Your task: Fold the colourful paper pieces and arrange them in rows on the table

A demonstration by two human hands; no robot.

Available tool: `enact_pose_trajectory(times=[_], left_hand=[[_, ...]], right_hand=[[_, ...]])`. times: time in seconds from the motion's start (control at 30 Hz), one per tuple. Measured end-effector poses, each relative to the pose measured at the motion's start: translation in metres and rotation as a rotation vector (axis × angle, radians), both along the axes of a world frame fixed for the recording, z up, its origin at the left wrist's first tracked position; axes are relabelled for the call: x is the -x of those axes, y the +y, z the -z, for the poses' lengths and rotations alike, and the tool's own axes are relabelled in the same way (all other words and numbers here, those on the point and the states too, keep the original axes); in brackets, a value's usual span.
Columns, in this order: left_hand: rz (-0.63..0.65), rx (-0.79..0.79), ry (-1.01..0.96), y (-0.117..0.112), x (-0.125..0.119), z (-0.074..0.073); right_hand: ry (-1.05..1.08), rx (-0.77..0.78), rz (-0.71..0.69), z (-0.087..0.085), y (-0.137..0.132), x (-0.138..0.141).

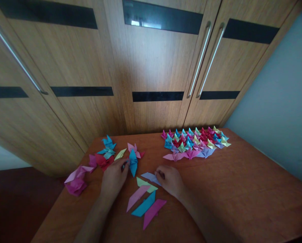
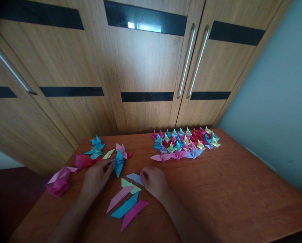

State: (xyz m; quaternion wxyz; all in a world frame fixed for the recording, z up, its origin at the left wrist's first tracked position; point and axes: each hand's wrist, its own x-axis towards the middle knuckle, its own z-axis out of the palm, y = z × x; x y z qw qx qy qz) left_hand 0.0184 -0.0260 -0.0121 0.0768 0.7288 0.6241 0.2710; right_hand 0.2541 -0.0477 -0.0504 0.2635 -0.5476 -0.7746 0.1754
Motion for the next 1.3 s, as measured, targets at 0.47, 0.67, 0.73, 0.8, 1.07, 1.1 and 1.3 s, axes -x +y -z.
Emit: enact_pose_trajectory(times=[0.47,0.67,0.73,0.8,1.07,1.1,1.3], left_hand=[[0.112,-0.102,-0.405,-0.021,-0.028,-0.003],[0.178,0.011,-0.468,-0.033,-0.043,-0.006],[0.199,0.037,-0.472,-0.035,-0.045,-0.009],[0.212,0.041,-0.489,-0.037,-0.045,-0.013],[0.044,0.015,-0.542,-0.025,-0.039,-0.013],[0.053,0.031,-0.551,-0.023,-0.039,-0.011],[0.191,0.243,-0.605,-0.020,-0.041,-0.004]], right_hand=[[0.253,-0.165,-0.070,-0.004,-0.007,0.020],[0.193,-0.292,-0.094,-0.012,-0.007,0.028],[0.271,-0.290,-0.068,-0.014,-0.005,0.027],[0.373,-0.294,-0.058,-0.016,-0.005,0.024],[0.555,-0.217,-0.108,-0.019,-0.013,0.013],[0.558,-0.207,-0.123,-0.020,-0.014,0.012],[0.613,-0.073,-0.129,-0.021,-0.010,0.007]])
